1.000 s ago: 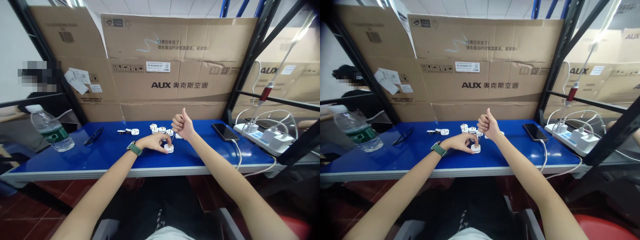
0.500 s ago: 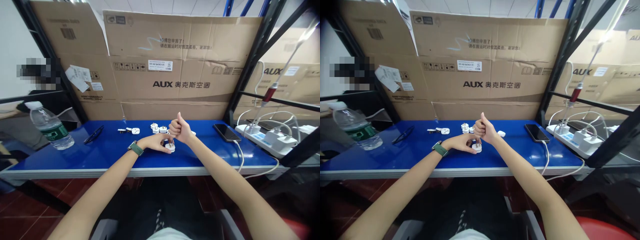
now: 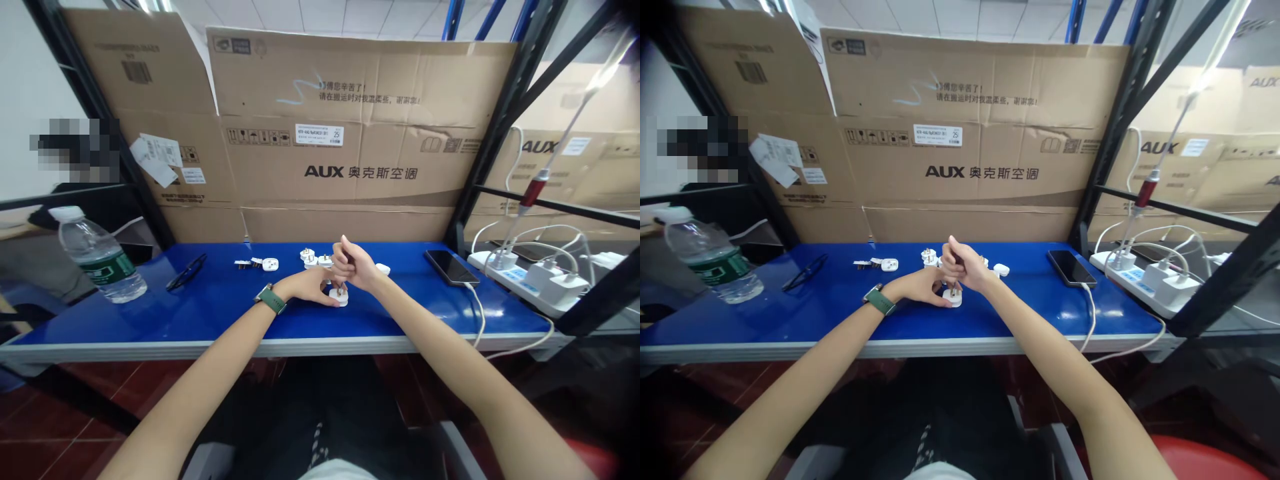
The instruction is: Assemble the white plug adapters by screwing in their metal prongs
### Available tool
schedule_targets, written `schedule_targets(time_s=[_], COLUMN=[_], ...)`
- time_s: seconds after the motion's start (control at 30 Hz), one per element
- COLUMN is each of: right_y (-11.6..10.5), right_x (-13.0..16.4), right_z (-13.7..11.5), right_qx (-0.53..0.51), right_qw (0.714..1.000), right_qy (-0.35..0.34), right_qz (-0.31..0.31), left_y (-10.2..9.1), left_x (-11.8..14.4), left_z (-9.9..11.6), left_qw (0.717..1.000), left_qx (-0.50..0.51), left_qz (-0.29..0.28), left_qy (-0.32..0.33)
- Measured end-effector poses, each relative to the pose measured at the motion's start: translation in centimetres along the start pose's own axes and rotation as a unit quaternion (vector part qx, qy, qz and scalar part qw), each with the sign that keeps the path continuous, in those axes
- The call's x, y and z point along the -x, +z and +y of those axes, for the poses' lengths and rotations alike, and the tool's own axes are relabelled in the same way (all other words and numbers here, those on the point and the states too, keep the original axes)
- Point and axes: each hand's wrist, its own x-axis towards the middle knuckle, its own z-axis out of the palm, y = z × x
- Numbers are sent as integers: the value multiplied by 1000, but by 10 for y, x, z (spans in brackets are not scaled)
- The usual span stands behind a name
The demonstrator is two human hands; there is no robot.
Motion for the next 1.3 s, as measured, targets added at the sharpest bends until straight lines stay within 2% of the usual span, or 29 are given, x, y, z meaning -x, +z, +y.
schedule_targets(time_s=[0.47, 0.53, 0.67, 0.77, 1.03, 1.3], right_y=[7, 7, 2, -4, -16, -7], right_x=[3, 0, -8, -10, -7, -3], right_z=[2, 3, 6, 8, 6, 1], right_qx=[33, 31, 34, 58, 156, 113], right_qw=[999, 999, 991, 984, 976, 988], right_qy=[-19, -25, -71, -97, -105, -82], right_qz=[-11, 12, 108, 141, 110, 66], left_y=[1, 1, -1, -2, -1, 0], left_x=[1, 1, 0, 0, -1, 0], left_z=[0, 0, 1, 3, 1, 1], left_qw=[1000, 1000, 1000, 1000, 1000, 999], left_qx=[1, 3, 3, 4, -1, -24], left_qz=[23, 18, 4, 3, 15, 35], left_qy=[16, 12, 1, -4, 7, 3])
